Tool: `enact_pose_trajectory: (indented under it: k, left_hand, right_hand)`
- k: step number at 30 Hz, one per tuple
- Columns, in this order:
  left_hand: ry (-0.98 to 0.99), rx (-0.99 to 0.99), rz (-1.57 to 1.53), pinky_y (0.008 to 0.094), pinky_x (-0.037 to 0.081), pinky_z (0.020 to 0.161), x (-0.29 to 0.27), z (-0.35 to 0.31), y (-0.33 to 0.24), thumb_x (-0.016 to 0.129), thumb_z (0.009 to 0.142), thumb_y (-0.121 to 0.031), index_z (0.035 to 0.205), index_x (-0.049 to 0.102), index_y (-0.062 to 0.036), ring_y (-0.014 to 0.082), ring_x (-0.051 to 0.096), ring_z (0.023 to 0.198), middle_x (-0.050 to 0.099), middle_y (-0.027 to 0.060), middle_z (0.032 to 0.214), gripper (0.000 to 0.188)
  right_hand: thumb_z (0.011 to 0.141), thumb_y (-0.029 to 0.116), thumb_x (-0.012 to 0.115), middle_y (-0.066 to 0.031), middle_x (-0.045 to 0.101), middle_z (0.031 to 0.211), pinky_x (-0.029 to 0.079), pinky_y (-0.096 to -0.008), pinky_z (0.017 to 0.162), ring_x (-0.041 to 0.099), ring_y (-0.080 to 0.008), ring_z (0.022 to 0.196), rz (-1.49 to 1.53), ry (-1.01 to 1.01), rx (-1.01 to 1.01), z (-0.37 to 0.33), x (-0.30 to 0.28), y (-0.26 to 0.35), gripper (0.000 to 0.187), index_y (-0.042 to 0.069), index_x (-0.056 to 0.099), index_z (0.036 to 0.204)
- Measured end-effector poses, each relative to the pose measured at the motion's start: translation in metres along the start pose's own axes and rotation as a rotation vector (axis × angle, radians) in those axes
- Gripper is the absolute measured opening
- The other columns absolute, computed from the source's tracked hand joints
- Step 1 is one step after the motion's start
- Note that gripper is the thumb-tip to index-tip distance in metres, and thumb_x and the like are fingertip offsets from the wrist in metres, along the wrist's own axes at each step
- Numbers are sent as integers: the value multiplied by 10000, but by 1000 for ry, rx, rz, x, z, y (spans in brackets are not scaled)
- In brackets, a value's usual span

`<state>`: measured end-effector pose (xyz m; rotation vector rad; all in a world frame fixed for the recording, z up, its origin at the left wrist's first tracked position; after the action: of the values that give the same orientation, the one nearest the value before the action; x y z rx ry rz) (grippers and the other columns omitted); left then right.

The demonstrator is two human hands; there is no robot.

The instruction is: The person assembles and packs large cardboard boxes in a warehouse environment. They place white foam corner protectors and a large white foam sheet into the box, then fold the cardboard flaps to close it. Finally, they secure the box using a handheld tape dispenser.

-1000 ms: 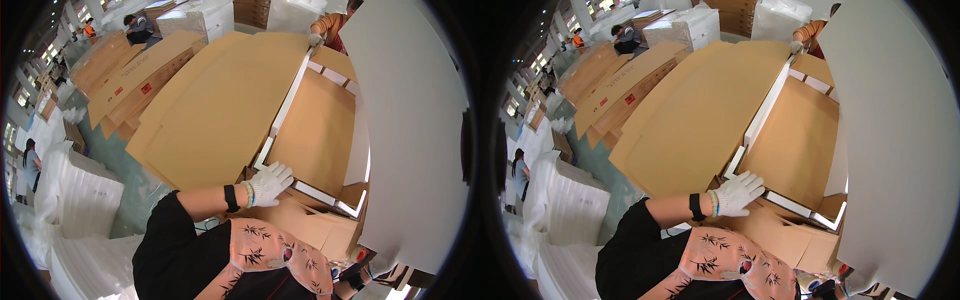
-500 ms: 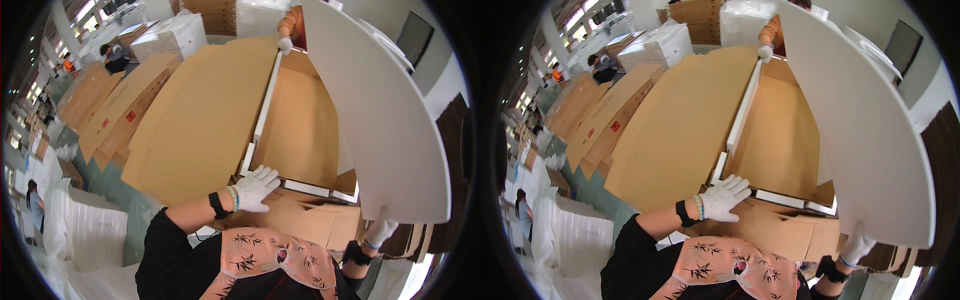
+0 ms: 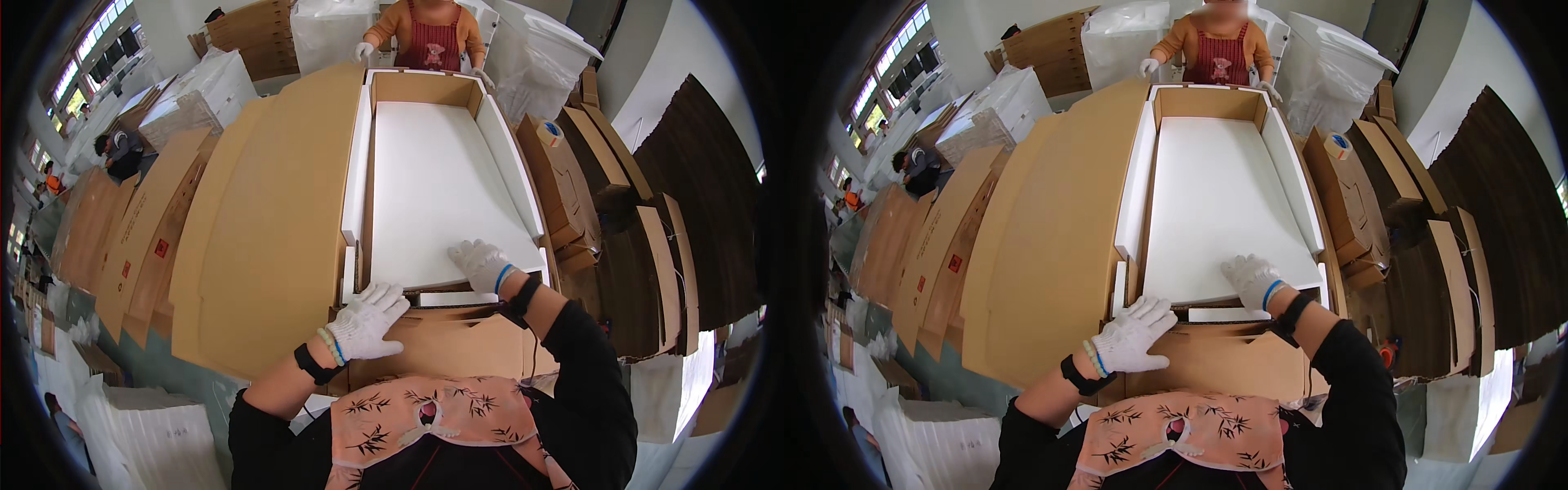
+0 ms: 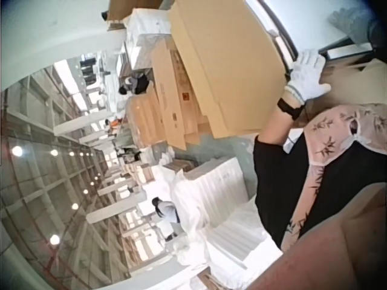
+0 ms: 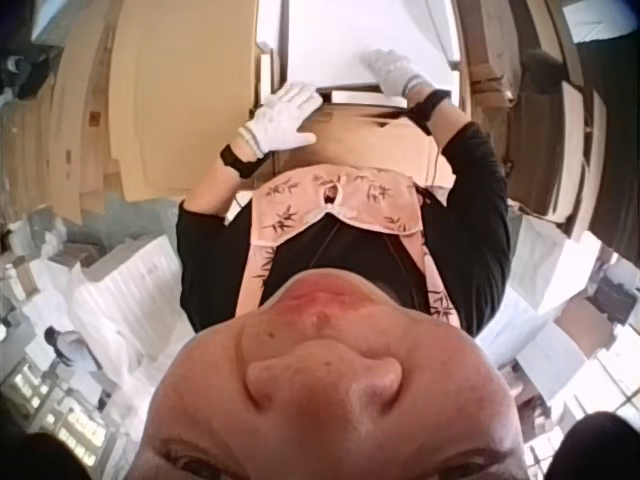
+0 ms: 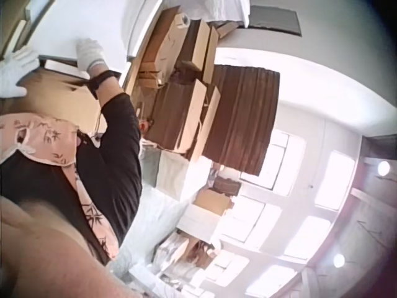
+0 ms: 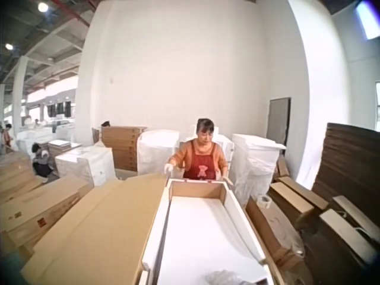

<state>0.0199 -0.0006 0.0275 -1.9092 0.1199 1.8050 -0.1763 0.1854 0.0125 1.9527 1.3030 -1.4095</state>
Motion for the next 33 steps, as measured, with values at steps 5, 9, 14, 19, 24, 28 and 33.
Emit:
enact_pose_trajectory:
  k: [5,9,14,19,24,28,33]
  left_hand:
    - [-51,-75,-287,408,462,1020,-46,-11,-1,690,826,-339,1350,528,-14,343,569,1200,595,180,1311,638]
    - [-155,-302,-385,411,488,988,-79,-51,11,704,820,-275,1321,564,-26,366,595,1164,609,195,1295,576]
    - [-448,-769,-367,391,486,986,-69,-140,13,692,823,-204,1263,615,-11,354,611,1165,643,212,1246,487]
    - [-898,-1269,-673,338,480,965,-6,-250,4,594,902,-116,1219,627,51,252,625,1131,668,175,1205,360]
    - [-1256,-1386,-632,305,482,919,23,-305,-28,529,970,-128,1179,633,76,175,609,1020,668,111,1112,311]
    - [-1309,-1377,-570,301,481,917,47,-318,-40,528,986,-150,1175,632,77,177,605,1006,664,109,1114,313]
    - [-1811,-1204,-667,335,484,937,85,-321,-38,529,983,-157,1214,607,75,211,613,1078,664,134,1163,336]
  right_hand:
    - [654,267,813,-200,569,1377,468,-456,999,601,-371,1185,-114,573,-277,77,12,-1,1163,213,133,1596]
    - [585,321,907,-170,650,1247,530,-446,904,658,-354,1091,-221,508,-399,101,6,41,1257,304,144,1584]
    - [694,244,839,-167,679,1114,563,-448,786,684,-355,983,-163,326,-566,118,37,58,1054,302,229,1552]
    - [736,227,643,-136,732,815,541,-446,689,693,-339,748,-285,773,-709,88,113,-50,262,48,753,892]
    - [824,197,602,-175,711,1119,503,-445,874,662,-347,1005,-230,913,-773,55,171,-102,372,30,702,1141]
    - [837,205,607,-160,699,1179,489,-420,929,650,-337,1051,-174,845,-644,53,158,-106,373,39,712,1154]
    - [811,226,586,-204,664,1191,494,-474,956,624,-386,1107,94,181,-400,12,26,-86,527,78,595,1317]
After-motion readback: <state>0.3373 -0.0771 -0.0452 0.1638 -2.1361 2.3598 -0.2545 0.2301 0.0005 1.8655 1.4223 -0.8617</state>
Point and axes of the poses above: each hand's wrist, its own z-axis towards the middle knuckle, its own x-axis out of the palm, y = z × x, the point moved 3 cm from there along z, towards the middle knuckle
